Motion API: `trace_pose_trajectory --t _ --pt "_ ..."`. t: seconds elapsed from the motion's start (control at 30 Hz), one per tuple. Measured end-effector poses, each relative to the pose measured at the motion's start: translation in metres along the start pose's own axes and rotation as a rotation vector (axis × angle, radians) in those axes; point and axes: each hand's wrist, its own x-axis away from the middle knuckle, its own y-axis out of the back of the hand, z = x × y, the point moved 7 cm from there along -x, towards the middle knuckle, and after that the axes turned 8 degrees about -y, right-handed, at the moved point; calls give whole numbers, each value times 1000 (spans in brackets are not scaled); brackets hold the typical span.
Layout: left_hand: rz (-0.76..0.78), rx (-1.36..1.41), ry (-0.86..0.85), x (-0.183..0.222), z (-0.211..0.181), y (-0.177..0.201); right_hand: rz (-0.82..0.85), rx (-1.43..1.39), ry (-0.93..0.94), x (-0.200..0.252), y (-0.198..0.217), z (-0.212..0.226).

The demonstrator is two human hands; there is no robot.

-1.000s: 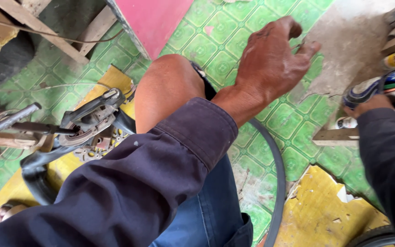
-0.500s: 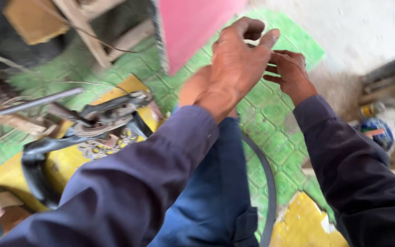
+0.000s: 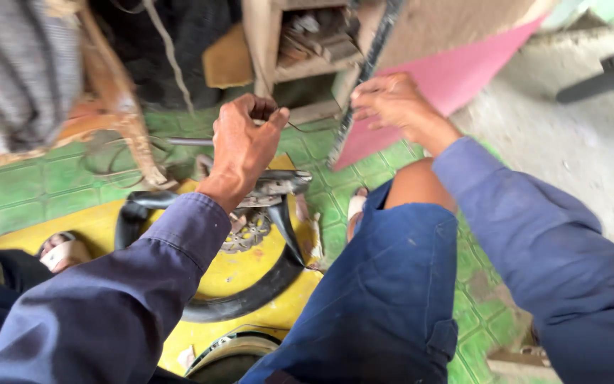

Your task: The person applies a white substance from a bottle onto a bicycle tire inner tube clamped in a manual tire-patching machine, then uses the machine's lever to press the patch onto the tube. The person removes the patched tube from the machine.

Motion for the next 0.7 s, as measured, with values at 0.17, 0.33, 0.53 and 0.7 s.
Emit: trace_pose_trajectory --t 0.17,0.33,0.53,0.7 --pt "28 -6 55 14 13 28 75 111 1 10 -77 23" --pt "96 -153 96 19 35 29 116 257 75 15 -131 31" --pt "84 -37 188 9 63 37 67 464 145 -4 -168 12" --pt "30 -93 159 -9 88 34 -6 585 379 -32 -194 8"
